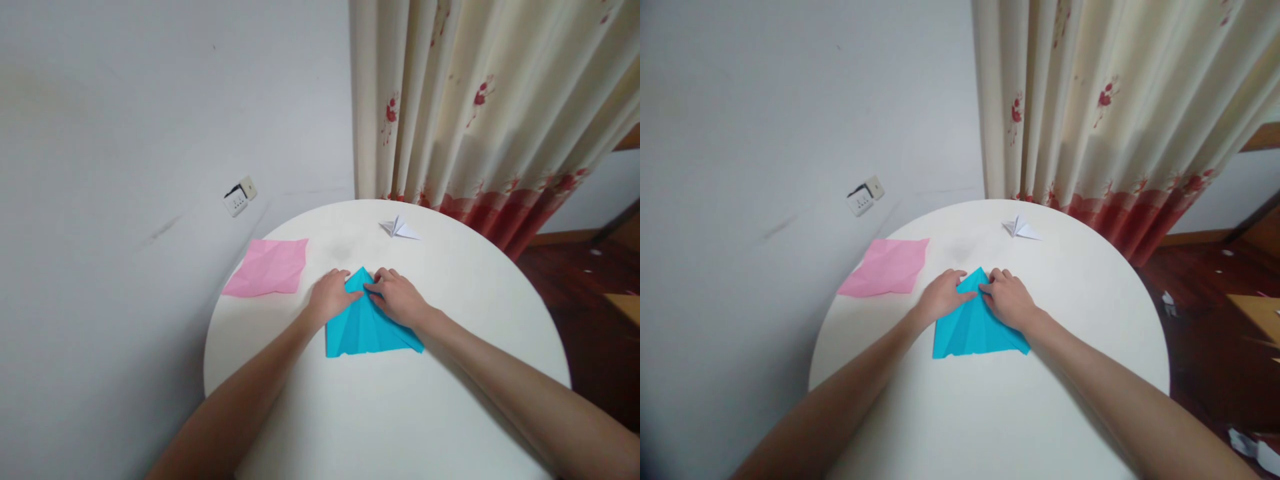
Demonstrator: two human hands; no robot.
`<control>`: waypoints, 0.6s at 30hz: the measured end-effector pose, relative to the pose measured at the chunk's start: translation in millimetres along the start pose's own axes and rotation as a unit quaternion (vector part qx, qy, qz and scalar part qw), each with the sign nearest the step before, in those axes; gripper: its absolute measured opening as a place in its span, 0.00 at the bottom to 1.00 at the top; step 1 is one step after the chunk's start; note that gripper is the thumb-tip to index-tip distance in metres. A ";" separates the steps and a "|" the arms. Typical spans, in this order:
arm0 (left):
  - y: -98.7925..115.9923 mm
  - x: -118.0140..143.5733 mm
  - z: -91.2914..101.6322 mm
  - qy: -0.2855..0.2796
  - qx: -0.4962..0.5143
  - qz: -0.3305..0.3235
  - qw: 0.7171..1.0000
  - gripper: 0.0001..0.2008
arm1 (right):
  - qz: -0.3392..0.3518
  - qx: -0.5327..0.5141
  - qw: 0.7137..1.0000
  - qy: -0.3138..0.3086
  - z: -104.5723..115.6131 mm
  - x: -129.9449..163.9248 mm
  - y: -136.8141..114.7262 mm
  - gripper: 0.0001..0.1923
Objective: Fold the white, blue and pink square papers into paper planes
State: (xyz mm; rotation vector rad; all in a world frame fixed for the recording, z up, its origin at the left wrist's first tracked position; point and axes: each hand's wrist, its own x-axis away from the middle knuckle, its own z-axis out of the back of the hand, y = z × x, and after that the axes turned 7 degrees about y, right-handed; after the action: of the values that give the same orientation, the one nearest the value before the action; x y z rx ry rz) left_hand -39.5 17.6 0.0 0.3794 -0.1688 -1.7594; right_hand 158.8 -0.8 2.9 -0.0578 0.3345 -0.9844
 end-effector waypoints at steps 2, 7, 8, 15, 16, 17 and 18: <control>0.5 -0.2 0.7 -0.002 0.008 -0.008 1.000 0.27 | 0.000 0.001 1.000 -0.004 -0.3 0.3 0.5 0.15; 4.6 1.1 3.3 -0.006 0.027 -0.024 0.999 0.22 | 0.000 0.002 1.000 -0.003 -0.2 0.5 0.8 0.15; 5.9 2.1 3.8 -0.005 0.030 -0.026 0.999 0.22 | -0.001 0.002 1.000 -0.003 0.0 0.3 0.6 0.16; 12.1 2.9 3.4 0.006 0.097 -0.046 0.994 0.19 | -0.010 0.009 1.000 -0.008 -1.2 -1.3 1.0 0.15; 12.2 1.4 2.9 0.003 0.113 -0.049 0.992 0.20 | -0.010 0.009 1.000 -0.008 -1.6 -1.4 1.5 0.15; 12.3 0.0 2.3 0.000 0.127 -0.050 0.991 0.21 | -0.010 0.008 1.000 -0.008 -2.0 -1.3 1.9 0.15; 12.4 -1.4 2.0 -0.003 0.139 -0.049 0.989 0.21 | -0.010 0.007 1.000 -0.009 -2.1 -1.2 2.4 0.16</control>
State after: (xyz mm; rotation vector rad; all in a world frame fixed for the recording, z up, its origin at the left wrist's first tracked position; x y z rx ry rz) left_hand -28.5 16.0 6.0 0.5921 -0.4085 -1.8379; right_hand 159.4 1.7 0.7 -0.0568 0.3115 -1.0046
